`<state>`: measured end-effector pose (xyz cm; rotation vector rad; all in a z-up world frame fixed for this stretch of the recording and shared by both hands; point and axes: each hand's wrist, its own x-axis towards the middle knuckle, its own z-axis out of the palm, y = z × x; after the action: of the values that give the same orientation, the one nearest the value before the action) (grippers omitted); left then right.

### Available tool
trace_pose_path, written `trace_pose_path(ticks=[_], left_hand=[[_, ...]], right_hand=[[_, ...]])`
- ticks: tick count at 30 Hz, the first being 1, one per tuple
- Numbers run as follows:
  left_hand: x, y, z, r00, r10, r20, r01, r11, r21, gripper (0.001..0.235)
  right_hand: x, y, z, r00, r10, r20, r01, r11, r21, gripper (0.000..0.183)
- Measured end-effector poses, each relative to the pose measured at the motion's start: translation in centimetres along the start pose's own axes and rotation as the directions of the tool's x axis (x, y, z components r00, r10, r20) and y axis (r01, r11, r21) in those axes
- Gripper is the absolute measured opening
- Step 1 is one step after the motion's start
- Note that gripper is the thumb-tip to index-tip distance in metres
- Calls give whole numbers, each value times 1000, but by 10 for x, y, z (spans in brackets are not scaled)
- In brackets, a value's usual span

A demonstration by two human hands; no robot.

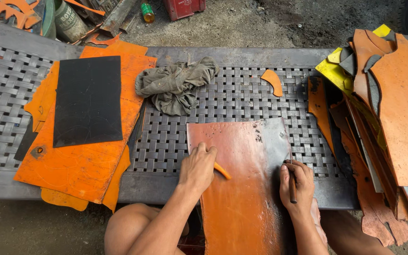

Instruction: The person uses a small knife to cut orange rubber sheets on a perforated metal bench. They repeatedly position a small template on the sheet, trace around it, and cut out the shape, placing the finished pieces aside.

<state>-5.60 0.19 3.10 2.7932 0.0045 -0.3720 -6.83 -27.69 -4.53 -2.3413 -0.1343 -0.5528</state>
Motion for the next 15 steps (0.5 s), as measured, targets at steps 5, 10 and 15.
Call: trace_pose_path(ticks=[5, 10, 15], left_hand=[[-6, -5, -6, 997, 13, -79, -15, 999, -29, 54], [-24, -4, -6, 998, -28, 50, 27, 999, 28, 35], [-22, -5, 4, 998, -24, 57, 22, 998, 51, 31]], right_hand=[[0, 0, 0, 1000, -18, 1, 18, 1000, -25, 16], [3, -7, -1, 999, -54, 3, 54, 993, -102, 17], [9, -41, 27, 933, -268, 242, 251, 963, 98, 23]])
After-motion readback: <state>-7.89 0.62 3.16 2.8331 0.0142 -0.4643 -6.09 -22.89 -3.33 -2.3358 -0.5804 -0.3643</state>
